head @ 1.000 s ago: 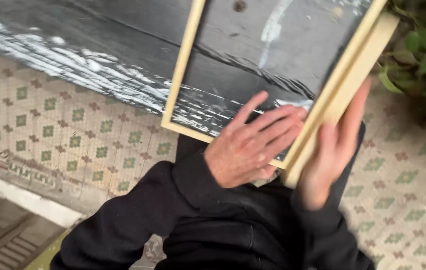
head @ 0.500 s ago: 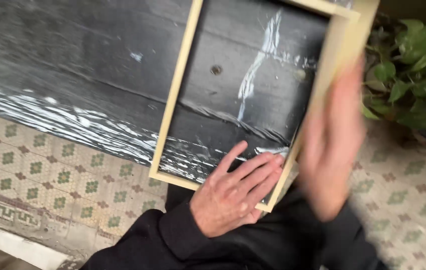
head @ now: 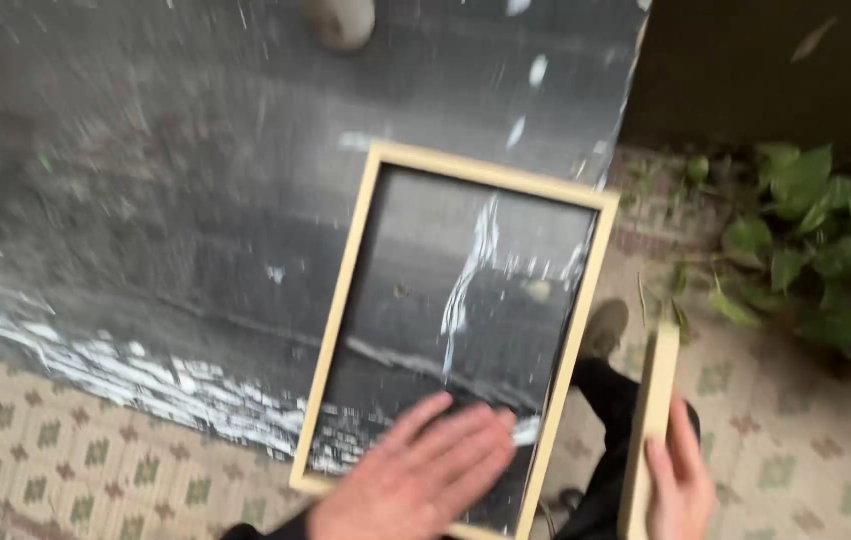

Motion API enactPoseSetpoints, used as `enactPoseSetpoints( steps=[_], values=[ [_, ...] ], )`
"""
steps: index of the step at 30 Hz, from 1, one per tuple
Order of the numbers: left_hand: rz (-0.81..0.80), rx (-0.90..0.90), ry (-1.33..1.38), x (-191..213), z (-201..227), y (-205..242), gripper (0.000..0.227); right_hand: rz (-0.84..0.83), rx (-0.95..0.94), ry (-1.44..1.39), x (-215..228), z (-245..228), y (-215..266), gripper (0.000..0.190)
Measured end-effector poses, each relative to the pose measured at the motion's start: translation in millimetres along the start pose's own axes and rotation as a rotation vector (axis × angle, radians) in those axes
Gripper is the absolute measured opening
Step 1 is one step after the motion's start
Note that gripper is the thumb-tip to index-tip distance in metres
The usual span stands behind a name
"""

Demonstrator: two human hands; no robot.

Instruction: Sanding the edges and surface of a wooden frame with a sanding block.

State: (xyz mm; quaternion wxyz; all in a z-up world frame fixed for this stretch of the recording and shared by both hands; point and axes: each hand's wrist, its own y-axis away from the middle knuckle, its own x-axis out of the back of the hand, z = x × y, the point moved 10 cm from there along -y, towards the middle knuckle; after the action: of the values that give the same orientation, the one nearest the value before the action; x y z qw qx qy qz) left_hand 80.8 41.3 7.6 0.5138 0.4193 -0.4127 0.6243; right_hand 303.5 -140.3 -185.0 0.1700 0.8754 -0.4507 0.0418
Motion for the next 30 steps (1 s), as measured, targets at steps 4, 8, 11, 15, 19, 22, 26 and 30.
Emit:
enactPoseSetpoints(
  steps=[4,8,11,15,19,22,26,30],
  values=[
    [-0.040,0.309,0.174,63.9,-111.0,-63.8,0.064,0.088,-0.145,-0.198,8.5,22.5,30.1,0.061],
    [0.316,0.054,-0.139,93.6,-163.0,-116.6,0.049,0.072,-0.110,-0.247,7.5,0.7,37.3,0.060],
    [0.222,0.077,-0.206,68.2,-182.0,-134.9,0.031,0.034,-0.106,-0.254,12.4,-24.2,57.5,0.061],
    [0.045,0.079,-0.278,62.3,-195.1,-139.1,0.014,0.036,-0.070,-0.246,26.3,-28.6,57.3,0.062],
    [0.012,0.086,-0.267,78.0,-162.5,-78.8,0.015,0.011,-0.084,-0.332,26.3,-77.2,73.4,0.067],
    [0.066,0.229,-0.209,91.6,-154.4,-24.3,0.015,-0.045,-0.049,-0.587,15.3,-97.5,75.7,0.075],
    [0.204,0.549,-0.128,90.2,-165.4,55.1,0.017,-0.103,-0.124,-0.834,-9.3,-96.0,89.2,0.080],
    [0.315,0.725,-0.202,82.7,-177.9,105.3,0.018,-0.226,-0.155,-0.835,-59.8,-121.6,91.2,0.082]
  ],
)
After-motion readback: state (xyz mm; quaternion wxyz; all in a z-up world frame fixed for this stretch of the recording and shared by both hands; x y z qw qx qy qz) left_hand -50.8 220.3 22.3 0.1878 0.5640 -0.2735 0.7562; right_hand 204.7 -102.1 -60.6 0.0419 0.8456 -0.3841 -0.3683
